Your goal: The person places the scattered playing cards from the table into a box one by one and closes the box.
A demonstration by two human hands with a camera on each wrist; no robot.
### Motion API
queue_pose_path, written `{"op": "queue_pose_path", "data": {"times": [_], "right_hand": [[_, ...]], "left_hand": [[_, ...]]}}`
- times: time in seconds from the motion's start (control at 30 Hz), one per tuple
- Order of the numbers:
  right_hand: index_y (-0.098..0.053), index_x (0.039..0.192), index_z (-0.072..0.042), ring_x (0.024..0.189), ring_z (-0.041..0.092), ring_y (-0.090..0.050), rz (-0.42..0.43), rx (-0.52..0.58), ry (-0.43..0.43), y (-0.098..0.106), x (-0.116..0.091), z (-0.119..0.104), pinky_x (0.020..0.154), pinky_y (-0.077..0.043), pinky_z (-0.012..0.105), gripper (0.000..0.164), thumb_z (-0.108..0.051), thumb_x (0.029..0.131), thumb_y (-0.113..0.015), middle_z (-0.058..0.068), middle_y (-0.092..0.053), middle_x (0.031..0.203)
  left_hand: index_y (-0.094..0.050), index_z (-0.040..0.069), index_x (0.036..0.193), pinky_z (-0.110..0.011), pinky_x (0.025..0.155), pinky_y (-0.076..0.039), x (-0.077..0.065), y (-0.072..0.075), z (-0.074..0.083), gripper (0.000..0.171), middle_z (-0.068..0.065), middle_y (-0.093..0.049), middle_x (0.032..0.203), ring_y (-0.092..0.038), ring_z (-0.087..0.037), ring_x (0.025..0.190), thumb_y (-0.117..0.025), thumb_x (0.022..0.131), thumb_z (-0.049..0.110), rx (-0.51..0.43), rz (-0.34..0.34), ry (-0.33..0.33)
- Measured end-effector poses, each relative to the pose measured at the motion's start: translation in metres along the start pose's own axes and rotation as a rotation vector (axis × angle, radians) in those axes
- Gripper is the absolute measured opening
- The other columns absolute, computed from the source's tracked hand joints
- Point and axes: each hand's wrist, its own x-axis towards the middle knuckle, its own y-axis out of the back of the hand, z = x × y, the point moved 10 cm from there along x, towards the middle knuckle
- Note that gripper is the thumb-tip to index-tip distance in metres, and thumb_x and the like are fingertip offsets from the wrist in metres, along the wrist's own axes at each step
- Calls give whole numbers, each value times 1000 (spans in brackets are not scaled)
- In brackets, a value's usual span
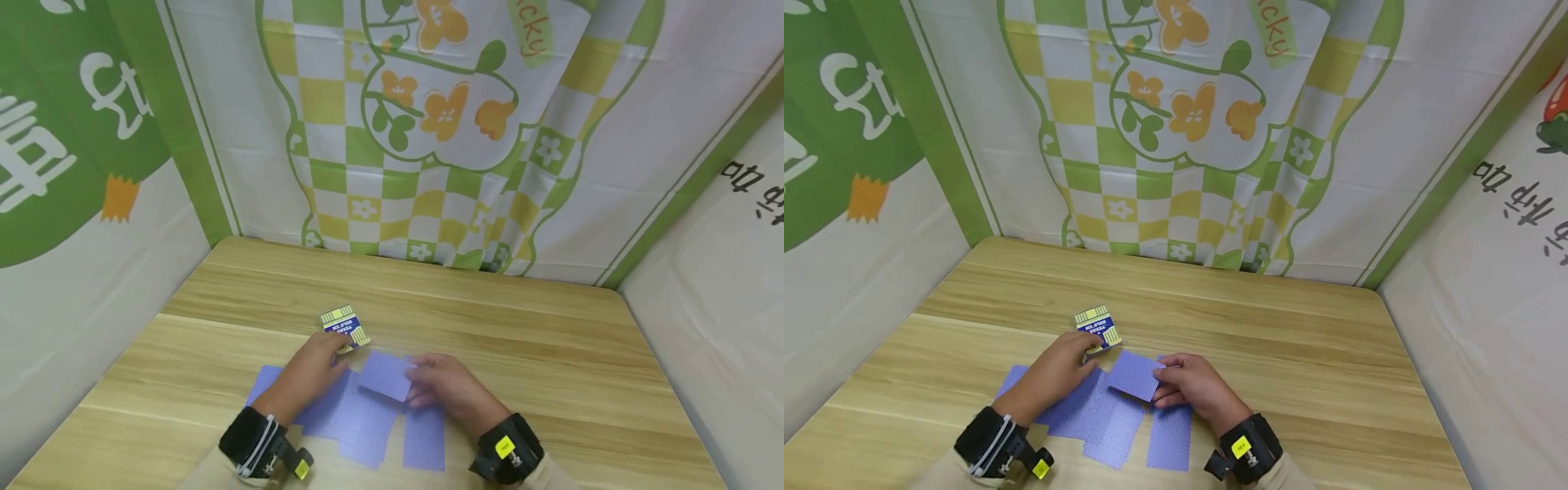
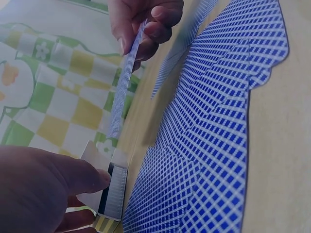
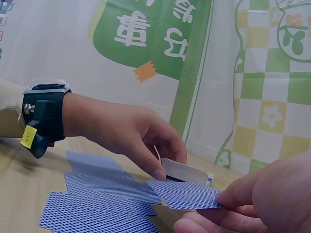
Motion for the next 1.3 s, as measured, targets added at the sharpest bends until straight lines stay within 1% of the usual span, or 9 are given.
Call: {"op": "queue_pose_path", "data": {"times": [0.17,0.3,0.4,0.47,0.63,0.73,0.93,1.13,1.3], "right_hand": [[-47,136,15,67,18,-71,0,-10,-3,-1,3,1,66,-62,34,56,-13,93,-69,12,-71,80],[-48,136,15,67,18,-71,4,-8,-11,-4,6,1,66,-62,34,55,-12,93,-68,12,-72,79],[-50,134,15,68,19,-71,6,-3,-15,-7,9,1,66,-62,34,52,-11,93,-68,13,-72,80],[-52,134,14,68,19,-71,7,1,-14,-9,11,1,66,-62,34,50,-11,93,-68,14,-72,82],[-54,133,12,69,18,-71,17,1,-3,-12,18,0,67,-62,34,46,-10,95,-66,15,-73,89],[-55,132,12,69,18,-72,30,-3,2,-14,22,0,67,-62,34,45,-9,94,-66,16,-73,90],[-57,132,10,70,20,-72,74,-29,8,-14,26,1,70,-62,36,45,-11,94,-68,16,-74,89],[-55,134,9,71,22,-73,90,-34,-5,-16,26,3,71,-63,38,45,-11,95,-67,18,-73,90],[-55,134,8,71,22,-73,102,-35,-10,-16,26,4,70,-63,39,46,-12,95,-67,18,-73,90]], "left_hand": [[-70,5,112,-45,99,-53,2,-1,-2,24,-12,-69,114,-64,-31,114,-74,89,5,3,-3,28],[-72,6,107,-42,93,-56,3,3,-4,14,-11,-70,110,-66,-28,108,-69,94,9,-19,3,78],[-72,6,108,-40,89,-57,4,5,-6,15,-10,-71,108,-67,-24,104,-65,98,13,-43,4,121],[-72,5,110,-39,86,-57,4,6,-6,17,-10,-71,108,-66,-21,101,-64,98,14,-54,5,136],[-73,6,108,-36,80,-56,5,8,-6,16,-8,-71,103,-64,-16,91,-64,98,15,-59,8,135],[-73,6,105,-35,77,-55,5,8,-5,14,-7,-71,100,-62,-15,87,-66,98,16,-64,6,136],[-73,6,105,-36,79,-55,5,8,-4,14,-8,-71,101,-63,-16,89,-66,98,15,-68,11,133],[-73,7,104,-36,78,-55,4,6,-5,12,-8,-71,102,-64,-16,90,-67,97,14,-71,14,129],[-74,8,104,-36,78,-56,4,6,-7,12,-8,-71,103,-64,-15,90,-66,97,14,-73,14,139]]}}
